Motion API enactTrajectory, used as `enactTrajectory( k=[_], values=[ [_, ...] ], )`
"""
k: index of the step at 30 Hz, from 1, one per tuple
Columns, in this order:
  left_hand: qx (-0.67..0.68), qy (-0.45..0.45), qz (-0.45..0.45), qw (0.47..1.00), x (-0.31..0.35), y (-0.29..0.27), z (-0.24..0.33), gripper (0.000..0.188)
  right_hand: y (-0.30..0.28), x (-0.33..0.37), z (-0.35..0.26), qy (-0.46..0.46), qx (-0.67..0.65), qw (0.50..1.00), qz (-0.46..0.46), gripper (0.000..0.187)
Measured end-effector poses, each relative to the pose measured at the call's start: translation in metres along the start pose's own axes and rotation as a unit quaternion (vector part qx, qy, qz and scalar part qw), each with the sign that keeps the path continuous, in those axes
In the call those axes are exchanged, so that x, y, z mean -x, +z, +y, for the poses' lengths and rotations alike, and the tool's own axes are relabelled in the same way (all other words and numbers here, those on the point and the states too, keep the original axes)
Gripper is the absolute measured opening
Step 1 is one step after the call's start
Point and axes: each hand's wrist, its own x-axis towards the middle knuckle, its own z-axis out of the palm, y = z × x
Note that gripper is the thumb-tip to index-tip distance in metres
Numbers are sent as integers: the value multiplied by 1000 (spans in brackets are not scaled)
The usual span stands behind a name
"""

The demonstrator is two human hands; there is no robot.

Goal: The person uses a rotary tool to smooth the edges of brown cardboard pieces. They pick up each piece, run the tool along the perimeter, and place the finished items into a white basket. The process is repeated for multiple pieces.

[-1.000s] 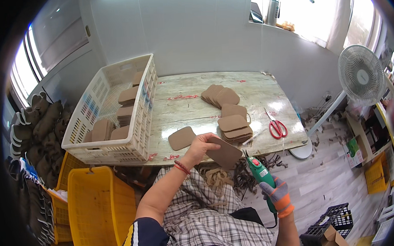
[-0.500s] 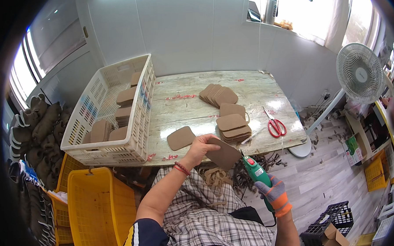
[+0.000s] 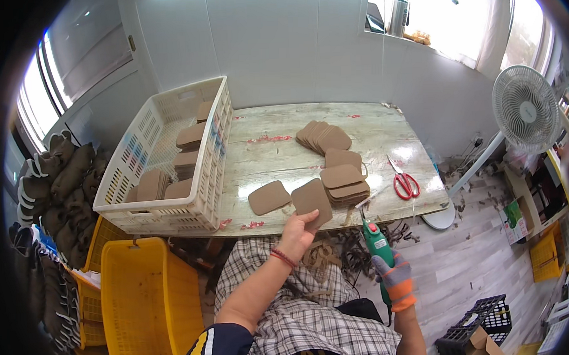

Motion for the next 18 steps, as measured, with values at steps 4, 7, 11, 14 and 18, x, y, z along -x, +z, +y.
enactTrajectory(
  k=[4,7,11,14,18],
  values=[
    [77,-5,0,997,-3,1,-22,36,14,3,-5,-31,39,998,-23,43],
    [152,-13,11,988,-5,14,-27,36,21,-1,3,-60,41,997,-6,43],
    [203,0,11,979,-5,25,-35,33,23,0,-7,-52,48,997,-2,42],
    [229,-13,11,973,-13,20,-43,34,28,-1,-13,-71,51,996,5,39],
    [153,-62,-50,985,-10,25,-38,36,24,3,-25,-60,18,998,18,39]
  ],
)
